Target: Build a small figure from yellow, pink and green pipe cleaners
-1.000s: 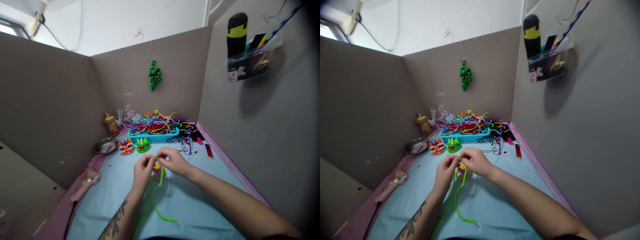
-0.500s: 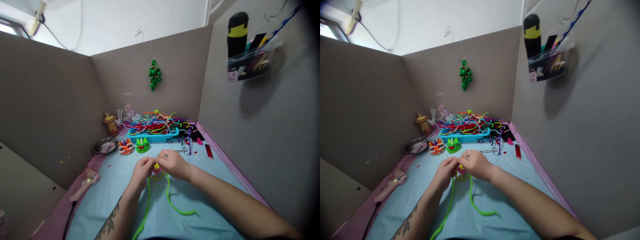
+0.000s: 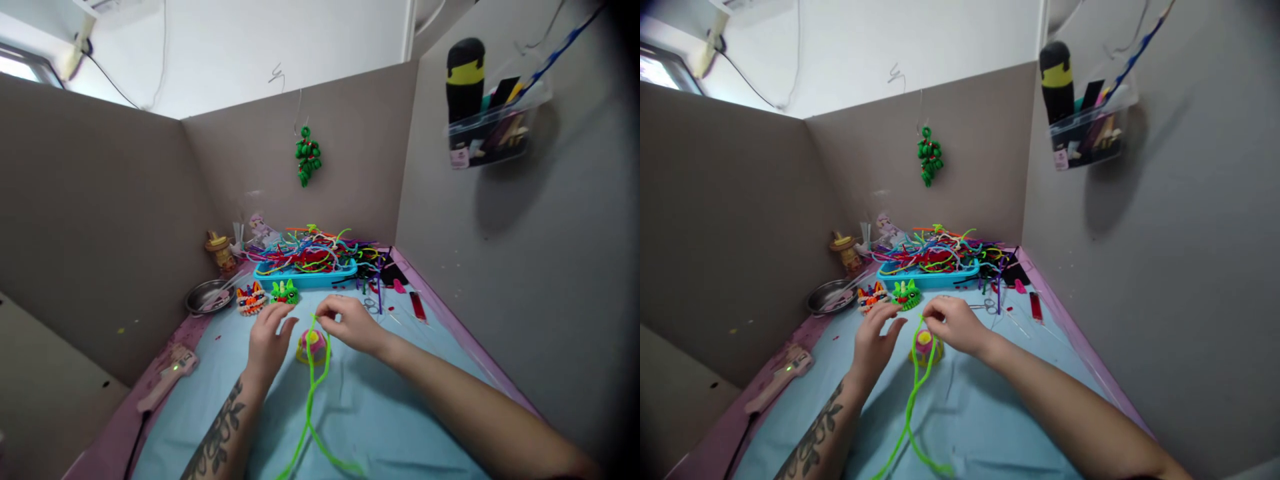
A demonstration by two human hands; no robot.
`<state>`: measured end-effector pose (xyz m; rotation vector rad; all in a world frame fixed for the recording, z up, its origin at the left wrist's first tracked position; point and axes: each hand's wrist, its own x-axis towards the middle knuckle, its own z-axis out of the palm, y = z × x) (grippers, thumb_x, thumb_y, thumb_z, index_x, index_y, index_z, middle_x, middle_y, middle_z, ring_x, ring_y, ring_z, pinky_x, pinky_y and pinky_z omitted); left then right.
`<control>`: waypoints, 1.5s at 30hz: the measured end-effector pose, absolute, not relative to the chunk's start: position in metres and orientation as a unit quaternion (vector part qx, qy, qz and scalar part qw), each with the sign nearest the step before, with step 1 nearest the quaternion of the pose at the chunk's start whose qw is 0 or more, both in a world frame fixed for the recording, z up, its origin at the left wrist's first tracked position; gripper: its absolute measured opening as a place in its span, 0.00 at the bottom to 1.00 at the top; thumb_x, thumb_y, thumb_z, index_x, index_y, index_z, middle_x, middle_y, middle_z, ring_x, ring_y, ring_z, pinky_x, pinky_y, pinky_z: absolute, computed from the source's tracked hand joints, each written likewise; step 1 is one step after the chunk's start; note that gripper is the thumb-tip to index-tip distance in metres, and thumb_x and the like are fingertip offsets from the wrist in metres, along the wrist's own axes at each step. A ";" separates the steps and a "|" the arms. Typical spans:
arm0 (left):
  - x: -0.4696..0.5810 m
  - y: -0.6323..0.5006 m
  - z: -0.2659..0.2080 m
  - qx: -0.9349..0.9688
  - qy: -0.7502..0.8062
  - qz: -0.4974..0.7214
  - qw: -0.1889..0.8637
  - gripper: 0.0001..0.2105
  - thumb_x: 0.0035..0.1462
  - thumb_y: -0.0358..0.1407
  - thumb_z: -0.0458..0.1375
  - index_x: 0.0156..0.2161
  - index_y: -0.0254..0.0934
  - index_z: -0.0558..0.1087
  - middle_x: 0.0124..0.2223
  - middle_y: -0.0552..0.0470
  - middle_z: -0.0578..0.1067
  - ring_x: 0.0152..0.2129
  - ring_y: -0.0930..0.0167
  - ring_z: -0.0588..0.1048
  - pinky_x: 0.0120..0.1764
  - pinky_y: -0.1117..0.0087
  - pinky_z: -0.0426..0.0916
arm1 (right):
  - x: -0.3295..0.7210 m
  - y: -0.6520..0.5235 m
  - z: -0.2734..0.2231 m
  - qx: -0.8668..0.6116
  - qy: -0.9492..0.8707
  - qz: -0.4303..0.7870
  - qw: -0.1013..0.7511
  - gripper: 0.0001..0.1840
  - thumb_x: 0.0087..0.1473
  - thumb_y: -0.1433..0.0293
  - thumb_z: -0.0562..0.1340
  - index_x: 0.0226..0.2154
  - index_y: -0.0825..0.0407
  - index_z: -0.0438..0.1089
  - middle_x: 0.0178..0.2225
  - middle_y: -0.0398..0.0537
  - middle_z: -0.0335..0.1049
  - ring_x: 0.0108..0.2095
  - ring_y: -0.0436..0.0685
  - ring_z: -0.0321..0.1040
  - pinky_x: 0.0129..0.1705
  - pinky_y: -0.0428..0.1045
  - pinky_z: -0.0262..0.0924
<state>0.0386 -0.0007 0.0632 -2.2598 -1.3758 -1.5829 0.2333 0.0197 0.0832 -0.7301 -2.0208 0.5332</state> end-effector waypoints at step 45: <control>0.078 -0.009 0.070 -0.408 -0.382 -0.460 -0.690 0.17 0.45 0.42 0.60 0.20 0.33 0.60 0.17 0.62 0.52 0.13 0.83 0.48 0.15 0.80 0.39 | 0.238 0.019 0.088 -0.187 -0.898 0.078 0.391 0.09 0.54 0.74 0.52 0.30 0.52 0.67 0.28 0.49 0.68 0.32 0.53 0.63 0.36 0.48 0.58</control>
